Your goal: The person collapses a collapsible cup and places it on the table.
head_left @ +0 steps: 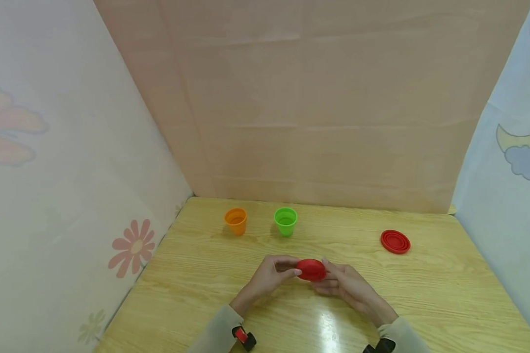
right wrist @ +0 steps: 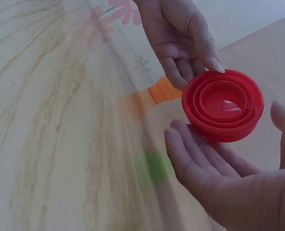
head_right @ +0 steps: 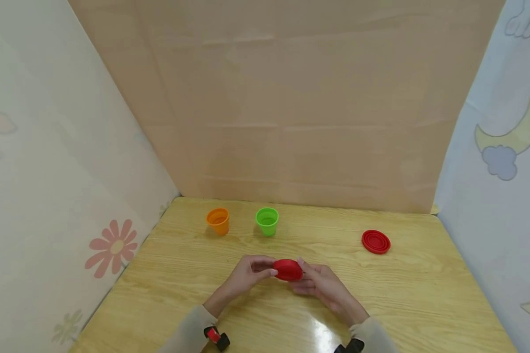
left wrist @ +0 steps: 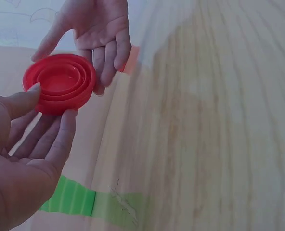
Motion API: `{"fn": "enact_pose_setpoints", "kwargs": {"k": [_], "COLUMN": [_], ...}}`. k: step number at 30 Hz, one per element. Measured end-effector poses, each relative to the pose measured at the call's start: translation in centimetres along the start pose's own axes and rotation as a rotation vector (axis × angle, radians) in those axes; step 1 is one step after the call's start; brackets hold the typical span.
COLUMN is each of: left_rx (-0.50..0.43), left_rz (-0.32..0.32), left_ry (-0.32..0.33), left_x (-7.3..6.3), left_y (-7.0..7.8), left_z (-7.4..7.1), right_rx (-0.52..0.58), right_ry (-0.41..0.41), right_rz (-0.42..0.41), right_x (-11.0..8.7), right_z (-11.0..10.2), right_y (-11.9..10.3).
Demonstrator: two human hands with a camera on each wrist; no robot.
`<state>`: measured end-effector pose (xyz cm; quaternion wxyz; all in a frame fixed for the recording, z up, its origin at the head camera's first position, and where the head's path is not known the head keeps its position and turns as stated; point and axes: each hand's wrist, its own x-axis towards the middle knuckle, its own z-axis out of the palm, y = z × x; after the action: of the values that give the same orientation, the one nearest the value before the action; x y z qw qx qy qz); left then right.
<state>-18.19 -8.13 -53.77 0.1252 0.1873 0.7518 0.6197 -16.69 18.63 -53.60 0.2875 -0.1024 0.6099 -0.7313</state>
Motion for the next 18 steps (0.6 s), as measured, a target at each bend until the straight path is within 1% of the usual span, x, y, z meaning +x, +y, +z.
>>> {"fn": "enact_pose_setpoints", "kwargs": {"k": [2,5,8,11,13,18], "left_rx": [-0.022,-0.103,-0.178,-0.244,-0.279,-0.323], "left_rz": [-0.017,-0.06,-0.119,-0.169,-0.196,-0.249], "left_ry": [0.008,0.001,-0.006,-0.021,-0.028,-0.029], "left_x": [0.1,0.22,0.32,0.38,0.39,0.52], "left_y": [0.0,-0.12,-0.29,-0.48,-0.51,-0.5], "left_z": [-0.11,-0.29,-0.39,-0.4,-0.38,-0.25], "right_rx": [-0.018,-0.052,-0.068,-0.047,-0.019,0.054], "right_ry": [0.001,0.014,0.042,0.053,0.044,0.015], "right_rz": [-0.025,-0.046,-0.05,-0.051,-0.059,-0.08], "right_x": [0.06,0.0,-0.19,-0.36,-0.42,-0.62], "right_z": [-0.02,-0.08,-0.19,-0.26,-0.3,-0.33], "right_y": [-0.03,-0.16,-0.28,-0.43,-0.52,-0.75]}}
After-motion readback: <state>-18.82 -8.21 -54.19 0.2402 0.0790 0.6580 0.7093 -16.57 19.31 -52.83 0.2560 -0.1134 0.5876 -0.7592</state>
